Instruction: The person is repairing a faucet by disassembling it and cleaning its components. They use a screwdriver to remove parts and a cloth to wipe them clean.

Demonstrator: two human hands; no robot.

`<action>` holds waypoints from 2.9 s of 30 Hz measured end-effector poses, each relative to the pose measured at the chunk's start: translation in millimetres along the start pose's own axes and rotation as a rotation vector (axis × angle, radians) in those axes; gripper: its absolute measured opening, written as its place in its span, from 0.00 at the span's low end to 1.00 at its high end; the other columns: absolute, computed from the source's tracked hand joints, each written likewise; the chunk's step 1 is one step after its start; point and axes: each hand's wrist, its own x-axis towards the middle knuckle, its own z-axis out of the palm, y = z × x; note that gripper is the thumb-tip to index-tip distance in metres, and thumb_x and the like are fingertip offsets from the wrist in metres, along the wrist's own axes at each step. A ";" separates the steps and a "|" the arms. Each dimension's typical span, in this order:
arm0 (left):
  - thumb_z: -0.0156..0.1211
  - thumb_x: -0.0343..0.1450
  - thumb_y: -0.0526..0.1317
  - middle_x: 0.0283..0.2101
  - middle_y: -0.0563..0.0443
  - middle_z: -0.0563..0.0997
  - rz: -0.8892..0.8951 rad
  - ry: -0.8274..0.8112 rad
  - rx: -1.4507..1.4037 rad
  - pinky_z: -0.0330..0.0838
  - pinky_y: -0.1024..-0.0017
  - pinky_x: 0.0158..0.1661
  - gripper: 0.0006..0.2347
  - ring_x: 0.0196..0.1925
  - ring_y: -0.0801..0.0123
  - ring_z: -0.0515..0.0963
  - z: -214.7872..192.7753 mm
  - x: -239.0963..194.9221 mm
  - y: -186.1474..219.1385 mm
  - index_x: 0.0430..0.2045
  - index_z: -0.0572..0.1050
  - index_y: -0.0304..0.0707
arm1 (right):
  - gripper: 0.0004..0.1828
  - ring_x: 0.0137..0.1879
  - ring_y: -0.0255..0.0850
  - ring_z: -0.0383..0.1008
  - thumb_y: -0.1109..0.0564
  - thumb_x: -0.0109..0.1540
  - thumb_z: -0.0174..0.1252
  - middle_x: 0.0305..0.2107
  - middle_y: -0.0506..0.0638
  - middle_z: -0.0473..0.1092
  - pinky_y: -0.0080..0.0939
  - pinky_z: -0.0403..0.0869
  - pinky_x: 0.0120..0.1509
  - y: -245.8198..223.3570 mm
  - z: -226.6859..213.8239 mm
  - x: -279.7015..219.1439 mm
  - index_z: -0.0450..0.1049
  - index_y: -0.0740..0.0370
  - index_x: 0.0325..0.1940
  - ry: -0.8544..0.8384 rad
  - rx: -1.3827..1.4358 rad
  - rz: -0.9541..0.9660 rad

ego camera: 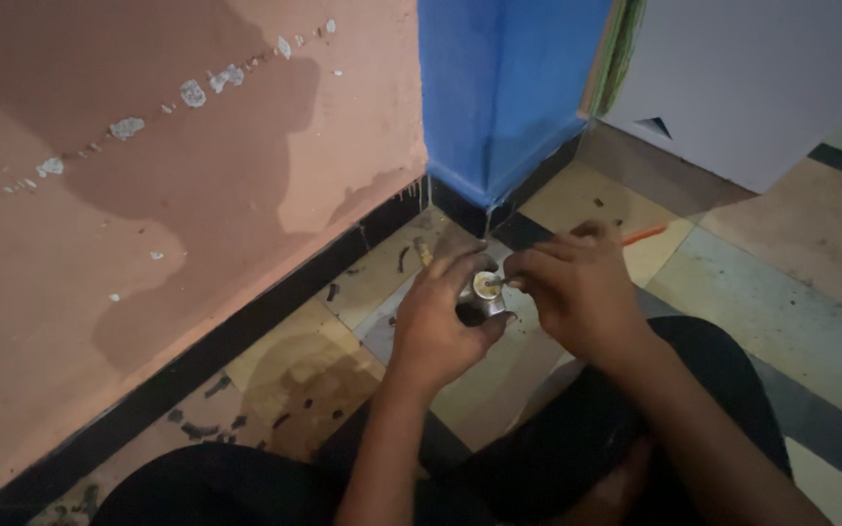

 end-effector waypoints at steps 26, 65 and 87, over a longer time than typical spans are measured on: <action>0.73 0.56 0.37 0.57 0.47 0.79 0.089 0.095 -0.056 0.72 0.61 0.57 0.26 0.59 0.52 0.78 6.0 5.2 -18.9 0.51 0.77 0.43 | 0.07 0.39 0.43 0.70 0.57 0.54 0.67 0.24 0.43 0.70 0.57 0.57 0.59 -19.6 13.6 -6.1 0.79 0.53 0.36 0.104 -0.192 0.012; 0.76 0.56 0.40 0.59 0.47 0.78 0.215 0.146 -0.029 0.71 0.60 0.57 0.26 0.59 0.50 0.77 13.0 2.6 -32.4 0.50 0.78 0.40 | 0.07 0.41 0.45 0.71 0.61 0.56 0.64 0.26 0.45 0.70 0.60 0.57 0.59 -14.3 19.1 -4.8 0.77 0.55 0.38 0.194 -0.206 0.098; 0.76 0.55 0.41 0.56 0.46 0.80 0.202 0.142 -0.011 0.70 0.58 0.55 0.25 0.58 0.48 0.76 7.3 6.7 -8.6 0.47 0.79 0.40 | 0.09 0.37 0.45 0.71 0.64 0.53 0.60 0.23 0.47 0.69 0.61 0.58 0.60 -1.8 -1.9 6.5 0.78 0.58 0.36 0.232 -0.066 0.070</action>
